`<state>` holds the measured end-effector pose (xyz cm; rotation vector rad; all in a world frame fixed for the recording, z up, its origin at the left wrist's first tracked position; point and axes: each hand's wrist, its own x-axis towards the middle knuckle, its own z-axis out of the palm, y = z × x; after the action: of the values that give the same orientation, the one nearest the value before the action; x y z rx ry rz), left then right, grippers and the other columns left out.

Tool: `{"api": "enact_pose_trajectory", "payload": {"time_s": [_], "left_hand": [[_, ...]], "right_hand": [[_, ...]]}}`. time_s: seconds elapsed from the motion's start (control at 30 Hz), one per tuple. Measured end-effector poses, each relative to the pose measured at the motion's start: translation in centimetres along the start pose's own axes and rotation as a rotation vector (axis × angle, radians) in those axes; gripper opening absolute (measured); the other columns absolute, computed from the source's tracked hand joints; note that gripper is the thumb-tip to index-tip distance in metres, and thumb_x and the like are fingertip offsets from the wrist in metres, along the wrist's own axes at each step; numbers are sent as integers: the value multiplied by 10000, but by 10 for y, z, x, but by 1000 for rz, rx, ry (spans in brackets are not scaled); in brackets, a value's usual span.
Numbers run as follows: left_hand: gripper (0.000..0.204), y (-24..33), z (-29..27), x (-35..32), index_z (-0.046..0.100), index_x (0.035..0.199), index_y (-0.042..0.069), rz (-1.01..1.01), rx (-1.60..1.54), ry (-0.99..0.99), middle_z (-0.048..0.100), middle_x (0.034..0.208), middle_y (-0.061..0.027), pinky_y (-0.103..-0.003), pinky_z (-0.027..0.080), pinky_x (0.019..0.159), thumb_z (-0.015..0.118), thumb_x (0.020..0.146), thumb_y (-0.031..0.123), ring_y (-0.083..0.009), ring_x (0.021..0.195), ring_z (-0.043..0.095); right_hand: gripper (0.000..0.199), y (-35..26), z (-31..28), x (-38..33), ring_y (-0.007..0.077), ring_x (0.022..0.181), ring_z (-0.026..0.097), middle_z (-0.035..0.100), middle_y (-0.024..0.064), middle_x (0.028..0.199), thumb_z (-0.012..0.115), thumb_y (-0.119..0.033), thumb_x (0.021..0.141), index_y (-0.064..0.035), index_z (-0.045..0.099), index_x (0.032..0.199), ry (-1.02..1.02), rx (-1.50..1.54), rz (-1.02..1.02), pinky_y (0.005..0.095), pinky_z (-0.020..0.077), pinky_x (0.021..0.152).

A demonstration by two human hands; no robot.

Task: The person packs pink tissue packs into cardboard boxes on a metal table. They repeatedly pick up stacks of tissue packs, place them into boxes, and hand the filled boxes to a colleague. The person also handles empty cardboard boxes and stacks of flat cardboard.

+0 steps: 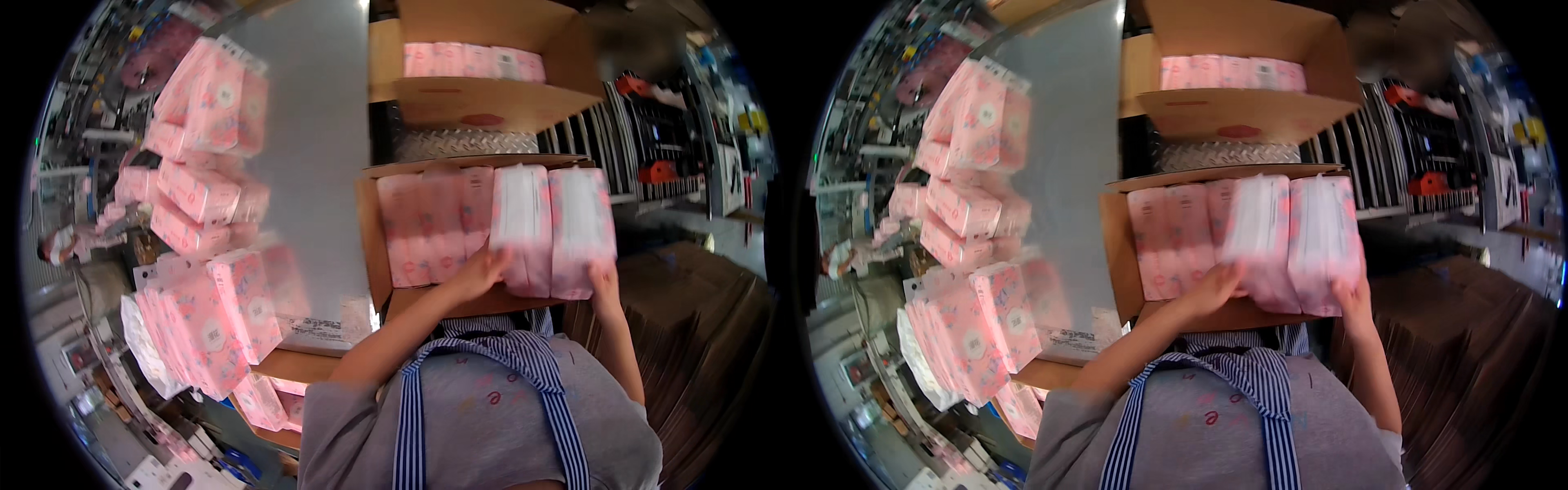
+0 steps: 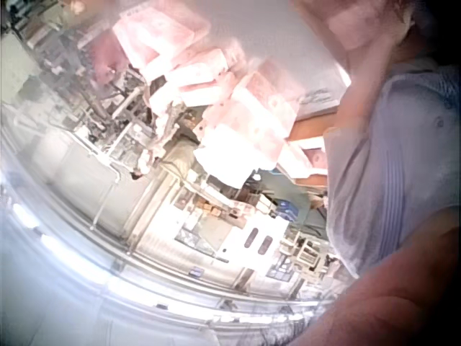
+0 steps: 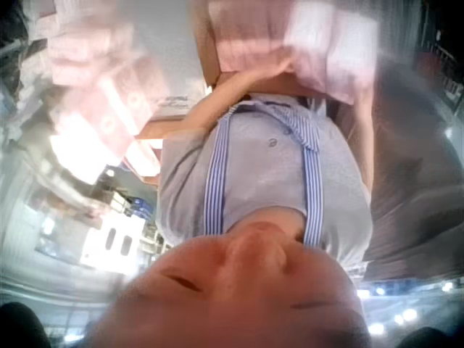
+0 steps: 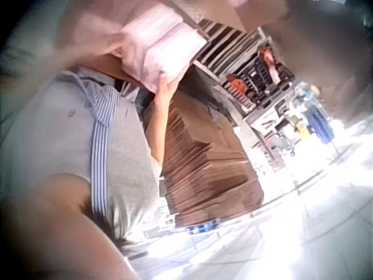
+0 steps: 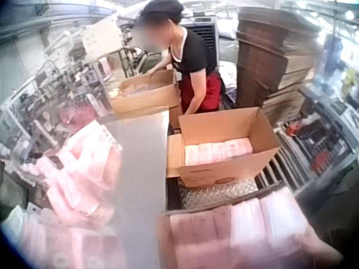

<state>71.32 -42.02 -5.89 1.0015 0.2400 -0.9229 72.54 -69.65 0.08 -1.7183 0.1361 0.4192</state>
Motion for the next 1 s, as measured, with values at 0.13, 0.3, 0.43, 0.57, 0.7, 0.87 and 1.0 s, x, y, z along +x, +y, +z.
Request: {"api": "enact_pose_trajectory", "payload": {"time_s": [0.13, 0.3, 0.43, 0.57, 0.7, 0.87, 1.0], "left_hand": [[723, -47, 25, 110, 325, 1419, 102, 502, 1022, 719, 318, 1451, -174, -519, 351, 1028, 629, 838, 407, -366, 1308, 356], [762, -49, 59, 134, 351, 1417, 137, 557, 1711, 216, 234, 1514, -114, -621, 263, 1031, 672, 765, 366, -340, 1393, 213], [642, -53, 30, 140, 434, 1371, 128, 456, 1670, 148, 244, 1509, -145, -600, 264, 1041, 639, 802, 341, -310, 1405, 207], [554, 35, -8, 29, 494, 1319, 103, 421, 1898, 1394, 373, 1431, -192, -511, 355, 1003, 613, 822, 316, -351, 1296, 388], [418, 2, -70, -37, 588, 1150, 46, -100, 1163, 1471, 637, 966, -193, -479, 501, 721, 514, 872, 349, -362, 858, 628], [644, -74, -14, 57, 361, 1403, 121, 53, 1331, 1027, 320, 1403, -243, -538, 339, 1013, 511, 865, 441, -422, 1241, 397], [856, -35, -3, 53, 312, 1450, 176, -193, 1463, 561, 9, 1548, -188, -558, 206, 1093, 553, 777, 648, -488, 1373, 142]], "right_hand": [[344, 96, -7, 46, 97, 639, 556, 550, 17, 701, 508, -254, 952, -8, 516, 1193, 187, -142, 430, 276, 508, 606], [640, 32, -10, 32, 320, 1062, 532, 522, 171, 1194, 638, -76, 720, -87, 439, 1328, 297, -1107, -553, 416, 429, 900], [667, 58, -44, 42, 377, 916, 591, 597, 176, 1010, 685, -192, 760, -93, 373, 1341, 244, -1077, -66, 444, 475, 766], [433, 70, -91, 68, 431, 746, 620, 646, 220, 794, 531, -229, 858, -90, 429, 1255, 163, -1027, 137, 522, 468, 625], [406, 86, -114, 85, 397, 704, 622, 651, 193, 778, 516, -182, 879, -79, 419, 1259, 316, -1071, -167, 498, 469, 591], [682, 108, -78, 105, 418, 972, 576, 565, 279, 1059, 669, -265, 792, -29, 345, 1343, -90, -974, -306, 473, 481, 788], [1016, 36, -108, 64, 412, 1341, 292, 285, 269, 1430, 807, -383, 600, -51, 314, 1425, -915, -1207, -250, 458, 332, 1064]]}}
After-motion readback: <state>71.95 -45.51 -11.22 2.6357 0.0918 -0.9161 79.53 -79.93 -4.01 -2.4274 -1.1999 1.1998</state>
